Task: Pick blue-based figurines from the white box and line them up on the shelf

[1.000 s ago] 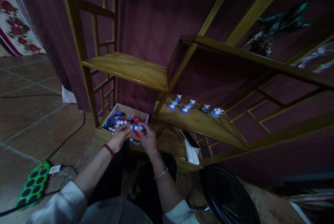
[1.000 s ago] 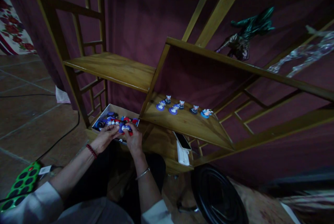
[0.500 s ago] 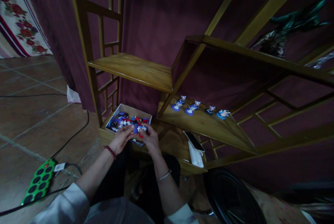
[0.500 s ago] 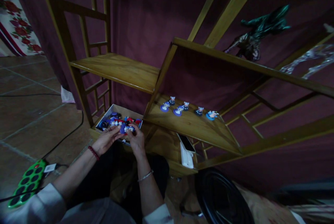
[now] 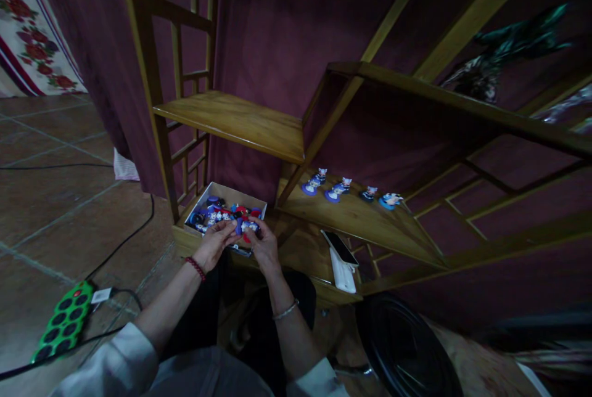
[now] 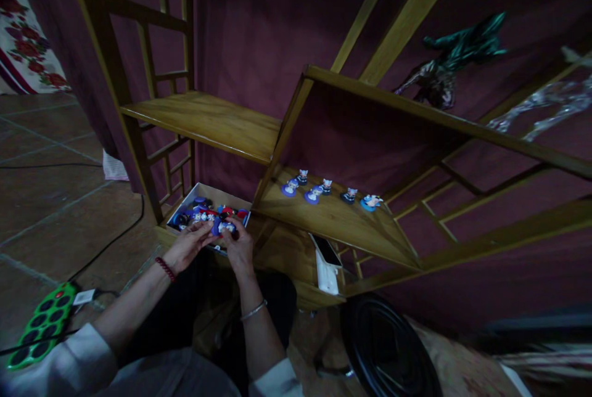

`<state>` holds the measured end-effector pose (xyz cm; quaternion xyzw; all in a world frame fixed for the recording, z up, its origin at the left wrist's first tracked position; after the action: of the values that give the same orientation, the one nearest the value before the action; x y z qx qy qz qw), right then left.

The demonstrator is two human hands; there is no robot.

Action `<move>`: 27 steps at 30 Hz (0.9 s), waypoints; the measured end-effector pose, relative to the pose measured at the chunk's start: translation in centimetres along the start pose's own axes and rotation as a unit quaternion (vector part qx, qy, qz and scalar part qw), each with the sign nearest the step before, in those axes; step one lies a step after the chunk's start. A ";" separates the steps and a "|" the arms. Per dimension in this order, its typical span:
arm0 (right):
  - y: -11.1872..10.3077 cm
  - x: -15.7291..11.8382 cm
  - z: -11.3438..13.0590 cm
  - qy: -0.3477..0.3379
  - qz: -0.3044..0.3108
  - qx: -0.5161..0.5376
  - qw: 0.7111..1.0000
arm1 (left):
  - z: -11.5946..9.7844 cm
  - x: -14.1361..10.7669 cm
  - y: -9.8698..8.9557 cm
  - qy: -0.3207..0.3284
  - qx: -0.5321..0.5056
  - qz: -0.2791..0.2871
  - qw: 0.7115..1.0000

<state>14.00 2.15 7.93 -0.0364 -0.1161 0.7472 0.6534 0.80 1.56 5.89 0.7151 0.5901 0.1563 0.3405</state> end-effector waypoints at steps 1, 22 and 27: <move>-0.1 0.0 0.2 -0.007 -0.003 -0.007 1.000 | 0.1 0.0 0.0 0.002 0.006 0.001 1.000; -0.4 -0.7 -2.7 0.052 -0.024 -0.128 0.990 | 4.0 0.6 -2.1 -0.067 0.036 -0.047 0.996; 0.0 -0.4 -3.8 0.097 0.000 -0.133 0.986 | 4.5 1.2 -2.7 -0.082 0.046 -0.049 0.994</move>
<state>14.83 2.27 4.19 -0.1954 -0.1501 0.7179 0.6511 1.91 1.51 0.61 0.7106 0.6011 0.0535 0.3618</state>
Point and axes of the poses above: each hand's wrist, its own x-axis towards the middle knuckle, its own y-axis out of the palm, z = x × y, the point moved 8 cm from there along x, towards the middle knuckle, and after that the axes turned 14 degrees about z, right-handed, at the moved point
